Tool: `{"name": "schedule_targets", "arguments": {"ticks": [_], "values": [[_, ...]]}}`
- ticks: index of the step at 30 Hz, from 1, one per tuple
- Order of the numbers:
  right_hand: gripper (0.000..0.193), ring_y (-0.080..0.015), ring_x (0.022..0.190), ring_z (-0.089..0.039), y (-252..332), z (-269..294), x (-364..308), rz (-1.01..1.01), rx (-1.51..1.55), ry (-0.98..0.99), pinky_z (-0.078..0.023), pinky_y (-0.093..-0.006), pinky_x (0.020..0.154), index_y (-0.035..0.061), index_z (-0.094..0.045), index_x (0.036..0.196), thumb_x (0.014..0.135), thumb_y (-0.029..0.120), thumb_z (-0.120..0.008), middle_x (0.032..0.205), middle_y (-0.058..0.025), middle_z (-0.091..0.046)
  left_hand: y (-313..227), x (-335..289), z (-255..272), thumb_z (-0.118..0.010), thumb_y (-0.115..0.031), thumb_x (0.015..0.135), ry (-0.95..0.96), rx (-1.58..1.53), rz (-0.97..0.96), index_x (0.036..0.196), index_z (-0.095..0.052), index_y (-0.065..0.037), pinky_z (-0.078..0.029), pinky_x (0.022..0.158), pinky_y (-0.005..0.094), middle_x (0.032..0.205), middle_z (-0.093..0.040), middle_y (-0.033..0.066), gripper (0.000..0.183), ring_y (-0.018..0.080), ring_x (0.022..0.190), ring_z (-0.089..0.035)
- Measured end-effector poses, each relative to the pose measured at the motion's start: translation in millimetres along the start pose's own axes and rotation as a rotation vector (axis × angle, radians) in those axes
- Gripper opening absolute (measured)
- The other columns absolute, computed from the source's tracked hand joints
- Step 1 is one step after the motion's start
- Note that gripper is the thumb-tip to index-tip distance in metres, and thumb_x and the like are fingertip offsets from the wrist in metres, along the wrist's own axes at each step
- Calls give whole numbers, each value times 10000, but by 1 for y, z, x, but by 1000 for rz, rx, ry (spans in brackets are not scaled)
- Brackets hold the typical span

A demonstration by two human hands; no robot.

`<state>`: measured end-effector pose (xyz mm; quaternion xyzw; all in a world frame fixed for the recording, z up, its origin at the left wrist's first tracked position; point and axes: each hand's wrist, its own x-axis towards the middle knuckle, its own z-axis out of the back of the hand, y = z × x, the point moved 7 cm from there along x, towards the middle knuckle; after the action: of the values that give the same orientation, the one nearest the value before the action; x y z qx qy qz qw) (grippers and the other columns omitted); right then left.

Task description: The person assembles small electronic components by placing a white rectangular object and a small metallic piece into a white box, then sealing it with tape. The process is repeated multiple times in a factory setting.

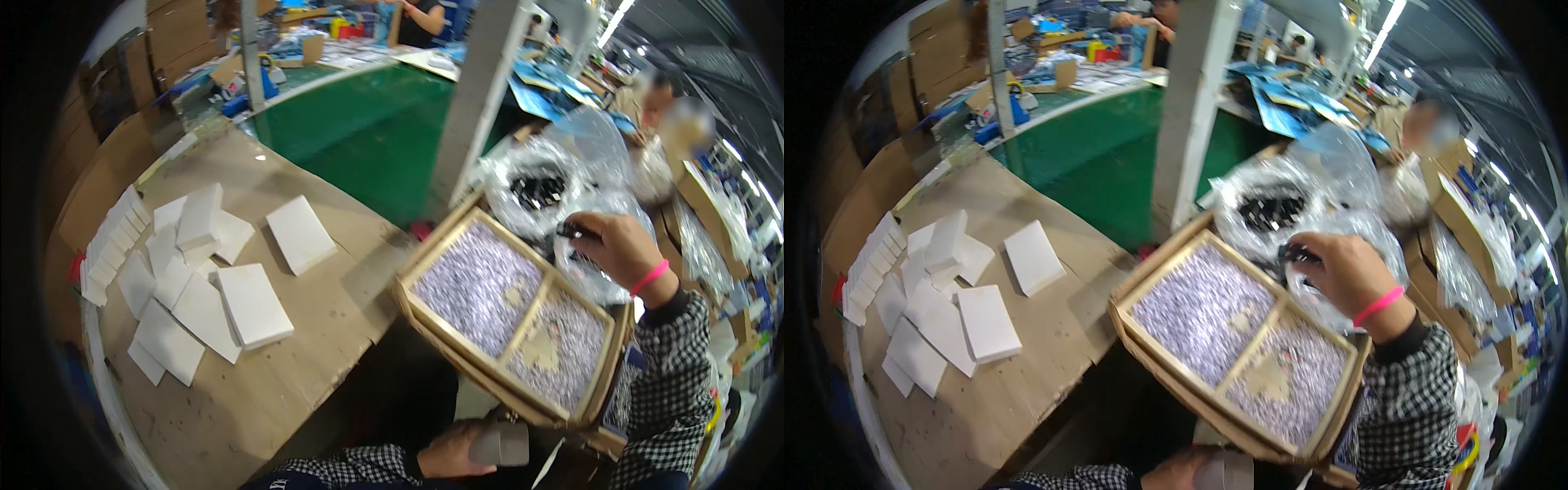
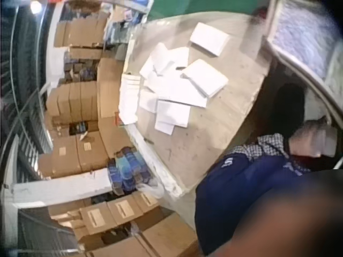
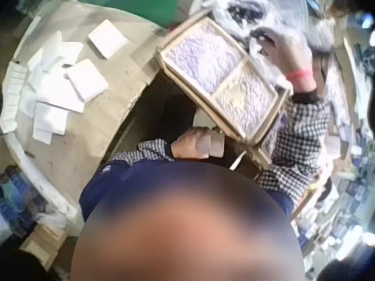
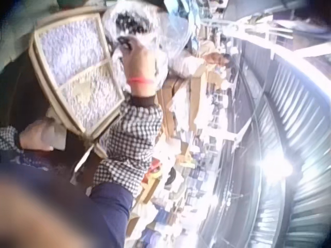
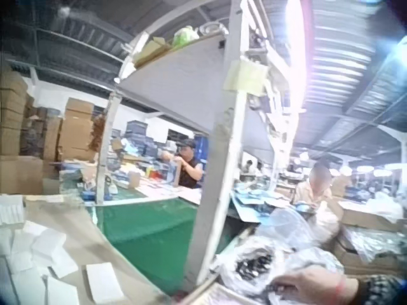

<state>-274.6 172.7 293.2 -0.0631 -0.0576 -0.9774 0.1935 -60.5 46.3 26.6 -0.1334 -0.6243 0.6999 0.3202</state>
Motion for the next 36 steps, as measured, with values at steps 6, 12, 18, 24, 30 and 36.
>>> {"name": "schedule_targets", "arguments": {"ticks": [6, 12, 18, 24, 30, 36], "values": [[237, -276, 727, -658, 74, -22, -141, 176, 97, 218, -519, -363, 661, 90, -633, 967, 755, 158, -715, 773, -93, -664, -22, -5, 8, -793, -387, 660, -59, 264, 63, 1269, -418, 7, -421, 943, 430, 1183, -523, 222, 816, 382, 1082, -510], [71, -165, 773, -588, 112, -44, -216, 251, -106, 164, -503, -268, 576, 111, -604, 795, 727, 127, -593, 806, 0, -542, -61, 2, -6, -830, -271, 614, -21, 291, -35, 1285, -378, -56, -415, 926, 409, 1152, -527, 144, 837, 331, 1052, -506], [89, -167, 751, -562, 117, -52, -252, 163, -229, 204, -465, -271, 542, 63, -640, 745, 728, 143, -606, 789, -25, -531, -80, -1, -22, -847, -246, 599, 4, 321, -78, 1272, -380, -59, -421, 919, 405, 1143, -525, 134, 841, 321, 1063, -507], [111, -192, 793, -590, 124, -53, -261, 106, -110, 240, -516, -287, 602, 31, -630, 809, 756, 122, -595, 829, -63, -546, -80, -11, -28, -867, -213, 588, 24, 256, -84, 1279, -373, -62, -423, 921, 400, 1157, -511, 134, 863, 316, 1064, -507], [104, -218, 787, -604, 132, -34, -255, 139, 141, 149, -535, -308, 606, 30, -579, 808, 742, 106, -604, 816, -80, -546, -71, -21, -17, -878, -215, 607, -57, 62, -156, 1314, -329, -65, -415, 927, 372, 1204, -454, 126, 907, 267, 1076, -496], [131, -253, 788, -623, 135, -33, -254, 176, 215, 224, -541, -332, 619, -1, -596, 846, 753, 90, -591, 813, -114, -581, -41, -20, -17, -870, -161, 586, -84, 31, -27, 1339, -308, -73, -407, 949, 369, 1223, -436, 133, 944, 258, 1105, -476]]}}
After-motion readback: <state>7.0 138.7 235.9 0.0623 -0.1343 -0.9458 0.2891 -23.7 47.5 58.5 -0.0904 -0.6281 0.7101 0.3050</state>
